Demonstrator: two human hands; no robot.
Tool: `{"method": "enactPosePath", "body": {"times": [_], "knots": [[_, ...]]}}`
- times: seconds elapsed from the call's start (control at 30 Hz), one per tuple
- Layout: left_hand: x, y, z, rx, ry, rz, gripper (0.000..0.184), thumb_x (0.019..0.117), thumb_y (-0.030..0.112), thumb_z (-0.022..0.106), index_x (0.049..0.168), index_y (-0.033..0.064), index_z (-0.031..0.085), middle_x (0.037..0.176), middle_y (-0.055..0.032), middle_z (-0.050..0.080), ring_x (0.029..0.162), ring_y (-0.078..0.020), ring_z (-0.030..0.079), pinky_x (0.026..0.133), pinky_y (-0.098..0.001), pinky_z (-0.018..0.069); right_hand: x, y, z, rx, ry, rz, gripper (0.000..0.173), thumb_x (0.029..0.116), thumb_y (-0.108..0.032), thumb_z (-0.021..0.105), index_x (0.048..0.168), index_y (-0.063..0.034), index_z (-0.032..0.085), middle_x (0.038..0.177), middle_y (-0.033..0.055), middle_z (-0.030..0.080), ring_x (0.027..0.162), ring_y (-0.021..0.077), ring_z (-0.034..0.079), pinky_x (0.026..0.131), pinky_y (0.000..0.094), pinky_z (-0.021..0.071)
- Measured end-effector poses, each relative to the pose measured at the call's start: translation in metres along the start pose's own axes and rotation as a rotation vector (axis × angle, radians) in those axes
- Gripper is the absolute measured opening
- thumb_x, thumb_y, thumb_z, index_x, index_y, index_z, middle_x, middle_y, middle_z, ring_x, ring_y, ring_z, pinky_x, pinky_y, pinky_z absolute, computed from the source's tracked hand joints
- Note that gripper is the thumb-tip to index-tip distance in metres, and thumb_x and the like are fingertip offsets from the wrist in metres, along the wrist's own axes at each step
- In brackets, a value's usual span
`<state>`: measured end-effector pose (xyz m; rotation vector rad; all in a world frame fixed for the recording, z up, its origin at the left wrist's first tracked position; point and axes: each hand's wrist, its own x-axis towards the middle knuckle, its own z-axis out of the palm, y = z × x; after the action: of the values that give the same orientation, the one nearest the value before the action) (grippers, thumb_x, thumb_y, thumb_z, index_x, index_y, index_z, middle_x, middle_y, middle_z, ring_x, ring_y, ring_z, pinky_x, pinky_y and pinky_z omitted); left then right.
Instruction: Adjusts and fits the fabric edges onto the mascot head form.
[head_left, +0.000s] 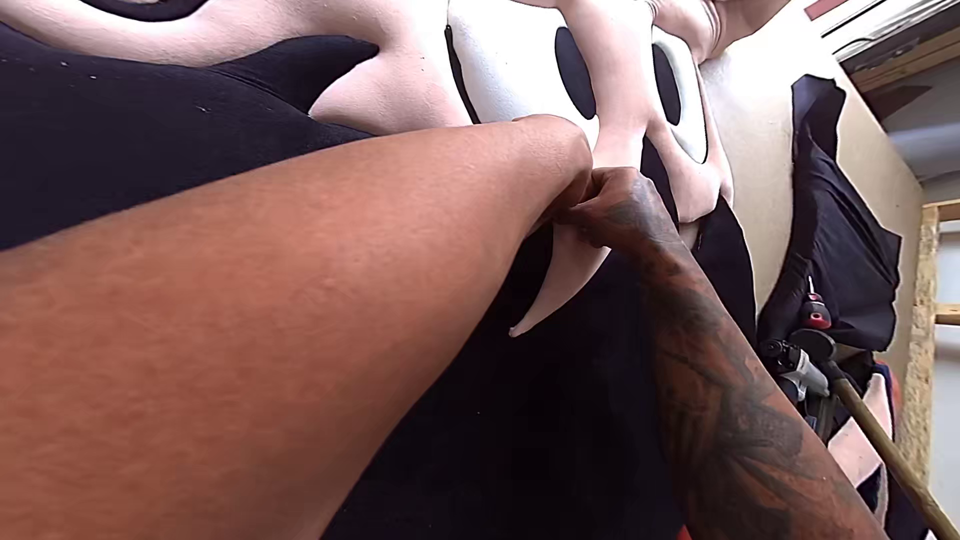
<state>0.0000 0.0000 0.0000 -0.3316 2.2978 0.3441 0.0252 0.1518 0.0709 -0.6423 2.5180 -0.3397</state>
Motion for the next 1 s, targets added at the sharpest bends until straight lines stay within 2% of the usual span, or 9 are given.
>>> {"method": "enactPosePath", "body": {"times": [0.13, 0.43, 0.6, 0.7, 0.77, 0.87, 0.9, 0.93, 1.0], "knots": [[-0.006, -0.012, 0.009, -0.063, 0.047, 0.033, 0.032, 0.0676, 0.047, 0.087, 0.059, 0.0213, 0.071, 0.053, -0.0040, 0.064, 0.045, -0.0181, 0.060, 0.048, -0.0479, 0.0536, 0.000, -0.001, 0.006, -0.194, 0.053, -0.112, 0.026, 0.0720, -0.037, 0.086, 0.073, -0.0194, 0.066, 0.067, 0.0005, 0.066, 0.061, 0.0186, 0.064, 0.057, 0.0490, 0.0506], [-0.009, -0.030, 0.016, -0.333, -0.013, 0.051, 0.028, 0.0738, 0.039, 0.090, 0.066, 0.0160, 0.075, 0.060, -0.0065, 0.070, 0.046, -0.0183, 0.063, 0.049, -0.0424, 0.0568, 0.016, -0.011, -0.005, -0.199, -0.170, -0.078, 0.026, 0.0881, -0.032, 0.080, 0.077, -0.0124, 0.067, 0.061, 0.0057, 0.068, 0.047, 0.0173, 0.065, 0.048, 0.0379, 0.0574], [0.005, -0.026, 0.019, -0.087, 0.131, 0.115, 0.037, 0.0658, 0.057, 0.080, 0.054, 0.0237, 0.067, 0.050, -0.0001, 0.060, 0.042, -0.0151, 0.057, 0.045, -0.0471, 0.0500, 0.012, -0.017, -0.008, -0.187, -0.202, -0.103, 0.023, 0.0870, -0.026, 0.081, 0.075, -0.0114, 0.069, 0.061, 0.0060, 0.068, 0.047, 0.0173, 0.065, 0.048, 0.0365, 0.0563], [0.014, -0.018, 0.019, -0.041, 0.116, 0.114, 0.036, 0.0639, 0.052, 0.081, 0.052, 0.0226, 0.065, 0.048, -0.0009, 0.058, 0.040, -0.0159, 0.055, 0.043, -0.0466, 0.0479, 0.009, -0.020, -0.006, -0.172, -0.197, -0.099, 0.024, 0.0860, -0.025, 0.080, 0.072, -0.0112, 0.067, 0.058, 0.0052, 0.067, 0.046, 0.0166, 0.063, 0.046, 0.0355, 0.0544], [0.001, -0.016, 0.018, -0.028, 0.152, 0.122, 0.036, 0.0655, 0.053, 0.083, 0.055, 0.0214, 0.068, 0.052, -0.0018, 0.061, 0.044, -0.0181, 0.058, 0.046, -0.0495, 0.0504, 0.007, -0.026, -0.008, -0.187, -0.198, -0.068, 0.023, 0.0861, -0.025, 0.080, 0.074, -0.0100, 0.068, 0.059, 0.0060, 0.067, 0.046, 0.0179, 0.063, 0.047, 0.0373, 0.0542], [-0.050, -0.014, 0.026, -0.021, 0.381, 0.128, 0.038, 0.0653, 0.052, 0.081, 0.057, 0.0186, 0.066, 0.058, -0.0051, 0.062, 0.054, -0.0251, 0.061, 0.047, -0.0554, 0.0474, 0.011, -0.030, -0.009, -0.237, -0.190, -0.058, 0.021, 0.0848, -0.024, 0.079, 0.074, -0.0098, 0.068, 0.061, 0.0074, 0.067, 0.047, 0.0205, 0.063, 0.048, 0.0413, 0.0541], [-0.079, -0.010, 0.023, -0.056, 0.384, 0.114, 0.036, 0.0689, 0.048, 0.080, 0.060, 0.0154, 0.068, 0.064, -0.0083, 0.065, 0.060, -0.0280, 0.065, 0.051, -0.0563, 0.0490, 0.012, -0.029, -0.008, -0.266, -0.184, -0.063, 0.020, 0.0844, -0.024, 0.077, 0.074, -0.0108, 0.067, 0.062, 0.0075, 0.068, 0.049, 0.0211, 0.064, 0.050, 0.0428, 0.0553], [-0.114, -0.002, 0.010, -0.102, 0.246, 0.070, 0.032, 0.0815, 0.040, 0.077, 0.074, 0.0105, 0.070, 0.081, -0.0128, 0.068, 0.079, -0.0320, 0.067, 0.065, -0.0583, 0.0516, 0.012, -0.025, -0.007, -0.288, -0.176, -0.075, 0.018, 0.0843, -0.025, 0.076, 0.075, -0.0117, 0.068, 0.063, 0.0074, 0.069, 0.050, 0.0214, 0.066, 0.051, 0.0442, 0.0569], [-0.144, -0.001, 0.003, -0.178, 0.191, 0.019, 0.030, 0.0883, 0.036, 0.073, 0.083, 0.0074, 0.071, 0.092, -0.0149, 0.070, 0.090, -0.0332, 0.069, 0.072, -0.0577, 0.0532, 0.013, -0.021, -0.010, -0.288, -0.172, -0.101, 0.019, 0.0866, -0.028, 0.077, 0.080, -0.0122, 0.071, 0.066, 0.0078, 0.069, 0.052, 0.0222, 0.066, 0.053, 0.0457, 0.0577]]}}
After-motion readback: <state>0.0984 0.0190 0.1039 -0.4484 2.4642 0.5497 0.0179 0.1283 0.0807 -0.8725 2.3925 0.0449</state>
